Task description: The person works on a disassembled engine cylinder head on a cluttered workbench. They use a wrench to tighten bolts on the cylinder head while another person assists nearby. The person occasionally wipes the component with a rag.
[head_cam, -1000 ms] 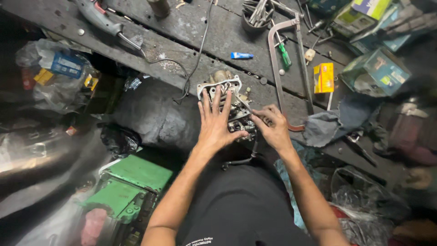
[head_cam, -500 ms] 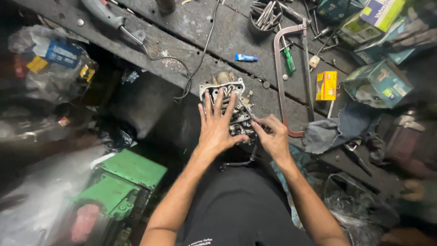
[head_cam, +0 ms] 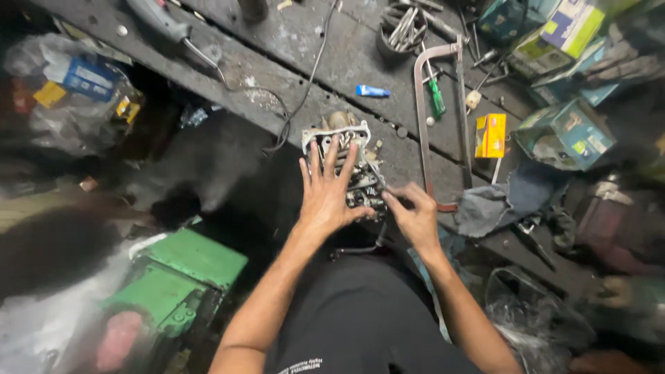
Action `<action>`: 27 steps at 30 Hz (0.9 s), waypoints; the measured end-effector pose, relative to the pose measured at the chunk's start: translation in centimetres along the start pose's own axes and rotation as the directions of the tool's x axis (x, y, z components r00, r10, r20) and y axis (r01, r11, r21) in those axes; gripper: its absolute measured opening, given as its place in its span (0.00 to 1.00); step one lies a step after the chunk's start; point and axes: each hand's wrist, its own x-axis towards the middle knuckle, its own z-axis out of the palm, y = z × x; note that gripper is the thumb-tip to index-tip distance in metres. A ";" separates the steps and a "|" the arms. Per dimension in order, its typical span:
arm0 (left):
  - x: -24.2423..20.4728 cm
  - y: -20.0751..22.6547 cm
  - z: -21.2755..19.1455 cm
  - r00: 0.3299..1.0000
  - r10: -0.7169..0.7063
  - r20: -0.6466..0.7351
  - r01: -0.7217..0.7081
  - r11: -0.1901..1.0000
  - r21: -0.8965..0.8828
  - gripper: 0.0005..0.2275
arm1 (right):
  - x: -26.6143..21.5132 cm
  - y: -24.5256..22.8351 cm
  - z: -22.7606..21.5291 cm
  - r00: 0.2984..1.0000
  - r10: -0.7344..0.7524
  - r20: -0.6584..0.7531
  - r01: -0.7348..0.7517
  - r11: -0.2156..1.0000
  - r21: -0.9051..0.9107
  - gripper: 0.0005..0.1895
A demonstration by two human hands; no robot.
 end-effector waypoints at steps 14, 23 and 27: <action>-0.1 -0.3 0.7 1.000 0.014 -0.025 -0.015 1.000 -0.025 0.61 | 0.1 0.4 0.1 1.000 -0.018 0.014 0.018 1.000 -0.002 0.07; 0.0 -0.2 0.6 1.000 0.007 -0.015 -0.007 0.999 -0.043 0.61 | 0.2 0.8 0.2 0.998 0.052 0.041 -0.052 0.998 0.017 0.09; -0.3 -0.3 0.5 1.000 0.016 -0.015 -0.016 0.999 -0.029 0.61 | -0.2 0.9 0.0 0.999 0.032 0.034 -0.034 0.999 0.038 0.08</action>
